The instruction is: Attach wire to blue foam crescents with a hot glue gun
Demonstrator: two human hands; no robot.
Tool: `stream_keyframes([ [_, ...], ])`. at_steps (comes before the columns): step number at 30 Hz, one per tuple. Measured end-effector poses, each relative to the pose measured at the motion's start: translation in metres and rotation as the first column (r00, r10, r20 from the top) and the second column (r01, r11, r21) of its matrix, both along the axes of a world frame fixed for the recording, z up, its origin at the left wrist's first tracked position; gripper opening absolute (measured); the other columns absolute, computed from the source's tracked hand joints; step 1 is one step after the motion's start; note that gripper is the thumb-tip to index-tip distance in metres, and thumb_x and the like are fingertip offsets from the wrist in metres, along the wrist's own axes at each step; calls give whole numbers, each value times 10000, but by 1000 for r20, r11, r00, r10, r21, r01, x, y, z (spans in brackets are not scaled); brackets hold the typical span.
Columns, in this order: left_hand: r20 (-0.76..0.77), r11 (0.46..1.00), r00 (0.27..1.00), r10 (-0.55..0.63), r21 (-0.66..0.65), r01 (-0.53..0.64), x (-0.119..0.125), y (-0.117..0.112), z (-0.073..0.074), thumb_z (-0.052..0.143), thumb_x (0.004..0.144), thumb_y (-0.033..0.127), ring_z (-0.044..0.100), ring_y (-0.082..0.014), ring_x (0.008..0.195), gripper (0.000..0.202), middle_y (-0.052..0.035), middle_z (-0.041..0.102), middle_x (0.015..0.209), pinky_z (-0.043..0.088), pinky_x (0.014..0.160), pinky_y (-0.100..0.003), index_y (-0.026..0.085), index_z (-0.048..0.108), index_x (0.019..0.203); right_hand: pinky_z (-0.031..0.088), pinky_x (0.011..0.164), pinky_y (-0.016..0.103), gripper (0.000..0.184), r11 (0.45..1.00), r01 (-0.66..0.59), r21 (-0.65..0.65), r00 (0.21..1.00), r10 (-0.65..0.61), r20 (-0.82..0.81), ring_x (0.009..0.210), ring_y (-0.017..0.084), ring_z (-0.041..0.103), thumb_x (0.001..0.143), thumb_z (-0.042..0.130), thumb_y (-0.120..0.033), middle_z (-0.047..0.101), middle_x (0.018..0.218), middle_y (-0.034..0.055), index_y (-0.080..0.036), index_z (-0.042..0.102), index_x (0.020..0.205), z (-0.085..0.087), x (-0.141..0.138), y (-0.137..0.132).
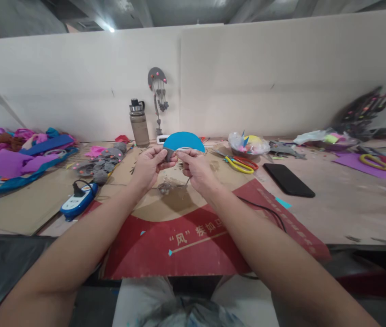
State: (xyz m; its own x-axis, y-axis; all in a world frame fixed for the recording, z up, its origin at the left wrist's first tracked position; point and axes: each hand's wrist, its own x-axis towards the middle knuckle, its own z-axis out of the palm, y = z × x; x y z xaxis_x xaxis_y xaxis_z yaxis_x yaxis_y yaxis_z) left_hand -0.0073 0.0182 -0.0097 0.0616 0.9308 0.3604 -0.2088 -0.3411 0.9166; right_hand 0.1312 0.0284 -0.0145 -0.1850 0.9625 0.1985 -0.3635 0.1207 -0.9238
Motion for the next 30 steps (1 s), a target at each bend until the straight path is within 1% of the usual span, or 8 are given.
stream_keyframes([
  [5,31,986,991,-132,-96,135,-4,2,4,665,761,300,594,-71,610,183,-38,635,731,480,499,-140,136,593,723,95,416,218,267,995,-72,-71,997,71,-18,455,44,172,585,726,-348,404,559,-68,-185,570,728,-1,4,1],
  [9,45,949,979,-200,-241,205,-8,0,6,669,754,278,537,-55,528,189,-32,608,680,428,422,-123,145,573,661,180,424,210,274,993,-46,109,998,41,50,485,47,268,620,715,-385,463,642,-43,-195,559,743,-3,9,1],
  [12,38,910,963,-265,-319,263,-11,0,5,681,742,270,527,-47,507,171,-35,615,696,399,394,-117,147,581,678,213,432,220,340,964,-33,263,992,0,124,497,65,311,639,706,-345,473,672,-47,-252,587,944,1,14,0],
  [15,-41,899,948,-315,-333,284,-13,1,2,674,739,287,531,-59,499,151,-44,618,685,387,382,-132,149,614,736,236,460,231,411,938,-100,333,971,19,238,504,80,305,682,666,-298,396,607,-66,-288,577,1083,4,17,1],
  [18,-90,925,948,-304,-266,272,-11,2,-1,665,728,275,568,-83,546,148,-82,651,749,404,402,-152,137,638,775,240,488,237,313,925,-100,368,949,-22,313,505,81,290,711,638,-284,327,553,-80,-246,610,1020,4,18,5],
  [23,-84,951,958,-274,-169,258,-3,0,-2,687,682,203,648,-147,738,203,-96,681,874,477,526,-200,141,642,871,227,502,241,206,923,73,378,926,-204,318,504,75,277,692,645,-283,306,545,-87,-198,609,876,-1,19,10],
  [27,-228,985,964,-137,-139,107,2,0,-5,701,690,265,666,-185,746,181,-92,692,824,445,469,-209,164,645,828,248,515,245,202,918,96,384,898,-246,364,510,80,292,689,639,-296,307,555,-84,-196,600,860,-3,17,11],
  [30,-290,990,953,-85,-136,47,4,1,-8,679,719,358,678,-211,741,191,-100,699,813,398,411,-215,175,653,766,291,547,250,220,900,98,425,880,-278,384,541,94,352,726,589,-284,344,577,-77,-200,578,929,-4,15,9],
])
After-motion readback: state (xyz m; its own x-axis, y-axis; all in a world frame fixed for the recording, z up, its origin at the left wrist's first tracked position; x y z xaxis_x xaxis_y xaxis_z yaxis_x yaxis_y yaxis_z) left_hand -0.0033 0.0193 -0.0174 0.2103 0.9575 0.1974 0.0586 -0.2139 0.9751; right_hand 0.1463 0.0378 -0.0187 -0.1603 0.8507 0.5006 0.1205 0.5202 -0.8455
